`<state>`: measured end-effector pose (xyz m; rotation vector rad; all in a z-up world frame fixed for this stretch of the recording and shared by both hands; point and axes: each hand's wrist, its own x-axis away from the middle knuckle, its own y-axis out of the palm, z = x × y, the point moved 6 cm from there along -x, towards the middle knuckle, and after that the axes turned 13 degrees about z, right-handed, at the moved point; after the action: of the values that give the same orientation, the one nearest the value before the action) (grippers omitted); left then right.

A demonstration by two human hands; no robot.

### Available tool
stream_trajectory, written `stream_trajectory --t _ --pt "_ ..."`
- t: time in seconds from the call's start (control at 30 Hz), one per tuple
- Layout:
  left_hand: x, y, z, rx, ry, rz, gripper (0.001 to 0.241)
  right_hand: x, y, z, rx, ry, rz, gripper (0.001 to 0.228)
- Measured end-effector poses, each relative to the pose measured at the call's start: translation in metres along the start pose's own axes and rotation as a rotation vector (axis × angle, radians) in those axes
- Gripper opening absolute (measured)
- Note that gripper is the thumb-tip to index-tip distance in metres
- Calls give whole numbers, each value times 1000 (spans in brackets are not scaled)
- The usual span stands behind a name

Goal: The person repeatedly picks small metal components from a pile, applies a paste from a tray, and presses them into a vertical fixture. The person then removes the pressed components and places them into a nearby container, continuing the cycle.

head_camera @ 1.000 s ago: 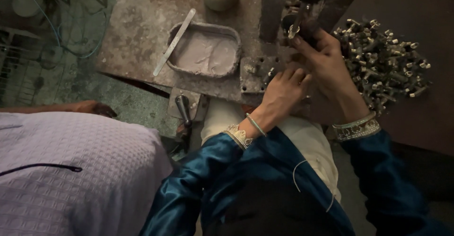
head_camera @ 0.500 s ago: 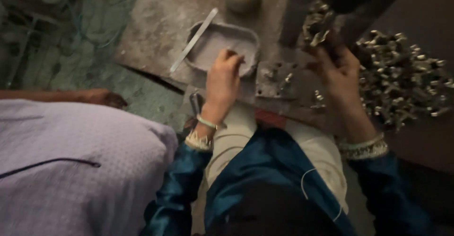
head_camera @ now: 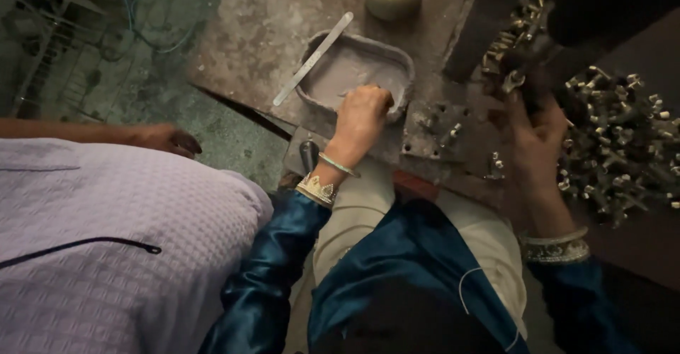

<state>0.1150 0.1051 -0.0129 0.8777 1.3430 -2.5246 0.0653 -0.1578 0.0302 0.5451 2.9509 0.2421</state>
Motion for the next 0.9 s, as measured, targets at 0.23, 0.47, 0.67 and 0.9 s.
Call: stream_trajectory --t 0.23,0.47,0.67,0.9 --pt "-7 -13 -43 624 -510 -286 18 11 14 -17 -27 5 -58 19" --pt "54 4 0 1098 -816 -256 23 1 -23 37 -2 -41 49 11" --pt "76 -14 64 690 -498 73 20 10 3 -5 -97 30 72 17" --pt "71 -22 88 543 -191 142 19 9 2 -4 34 52 29 17"
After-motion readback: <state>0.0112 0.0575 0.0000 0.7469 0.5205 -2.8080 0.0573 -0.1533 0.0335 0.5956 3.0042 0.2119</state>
